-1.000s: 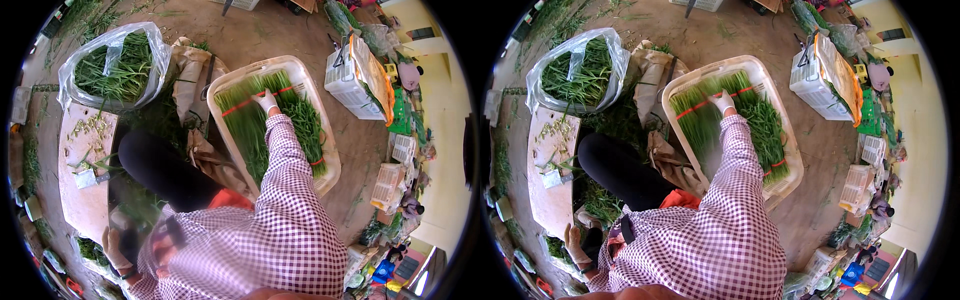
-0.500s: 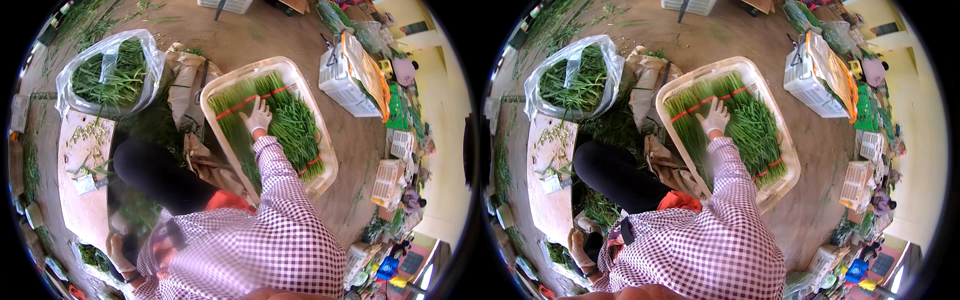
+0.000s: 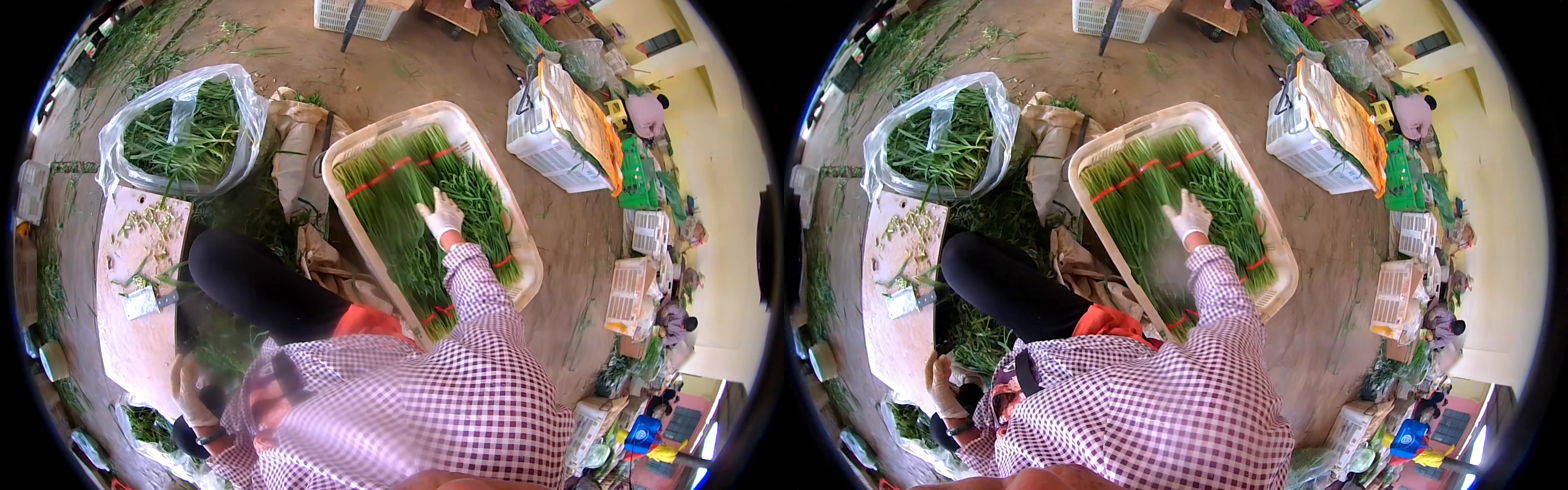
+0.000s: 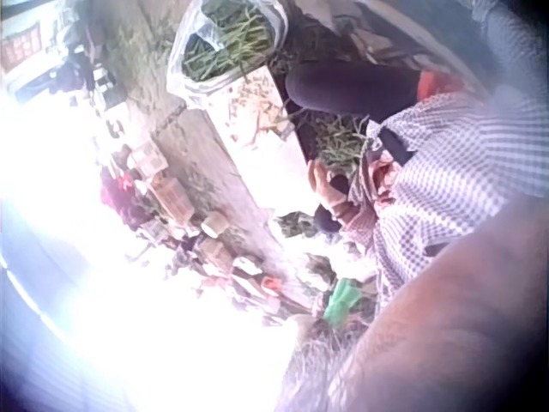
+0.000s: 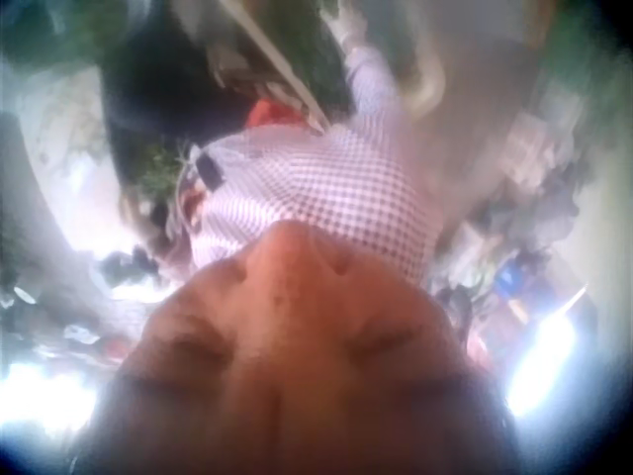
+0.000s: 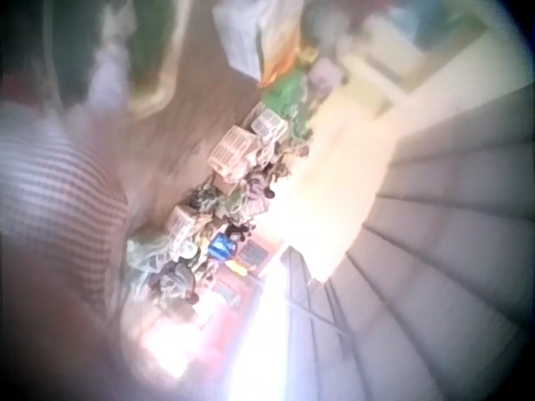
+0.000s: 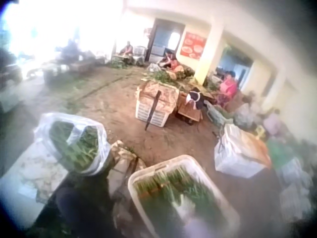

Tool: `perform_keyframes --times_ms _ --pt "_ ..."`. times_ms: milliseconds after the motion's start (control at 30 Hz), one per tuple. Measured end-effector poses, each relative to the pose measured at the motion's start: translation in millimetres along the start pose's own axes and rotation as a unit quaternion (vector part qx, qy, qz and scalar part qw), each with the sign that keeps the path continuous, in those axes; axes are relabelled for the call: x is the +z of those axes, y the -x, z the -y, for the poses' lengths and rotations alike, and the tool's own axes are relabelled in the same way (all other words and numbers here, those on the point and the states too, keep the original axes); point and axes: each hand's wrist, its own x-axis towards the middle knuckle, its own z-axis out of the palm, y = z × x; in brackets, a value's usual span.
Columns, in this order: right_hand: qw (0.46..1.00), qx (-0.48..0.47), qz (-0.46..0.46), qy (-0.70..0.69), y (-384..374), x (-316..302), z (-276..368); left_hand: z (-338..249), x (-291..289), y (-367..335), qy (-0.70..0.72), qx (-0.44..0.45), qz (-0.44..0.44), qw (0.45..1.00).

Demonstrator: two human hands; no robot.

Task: The person sorts, bundles, and ties green stalks with red bands on a wooden board, then places the tied bundles into a white plastic bin.

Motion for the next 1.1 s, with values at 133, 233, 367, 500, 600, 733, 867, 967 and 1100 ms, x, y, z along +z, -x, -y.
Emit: perform_keyframes --times_ms 133,233,367,500,600,733,867,967,1100 --pt "0.969 -0.001 -0.219 -0.116 -29.6 0.7 -16.4 16.1 -14.2 4.1 -0.013 -0.014 -0.001 1.0" --pt "0.961 -0.07 -0.21 -0.164 -85.1 4.5 -3.8 4.7 -5.8 9.8 0.008 -0.022 0.009 1.0" --pt "0.972 -0.063 0.049 -0.22 -143.1 7.4 27.0 0.3 -3.8 11.8 0.014 -0.017 0.002 1.0" --pt "0.961 -0.064 0.141 -0.231 -143.1 1.7 42.9 2.8 -9.1 19.2 0.018 -0.018 0.001 1.0" --pt "0.966 -0.047 0.123 -0.223 -145.1 5.1 37.0 13.9 -11.0 15.1 -0.005 -0.003 -0.013 1.0" --pt "0.988 -0.04 0.066 -0.135 -139.2 0.2 44.4 23.7 -18.3 5.4 -0.024 0.005 0.027 0.999" --pt "0.997 -0.025 -0.069 0.007 -62.2 -63.9 93.3 14.2 -13.8 6.8 -0.018 -0.009 0.025 0.999" --pt "0.971 -0.029 -0.191 0.138 -44.7 -64.4 100.1 22.5 -17.3 4.2 -0.029 -0.005 0.01 1.0" --pt "0.955 -0.035 -0.224 0.191 -46.7 -41.5 97.9 25.9 -16.9 0.1 -0.041 -0.003 0.008 0.999"
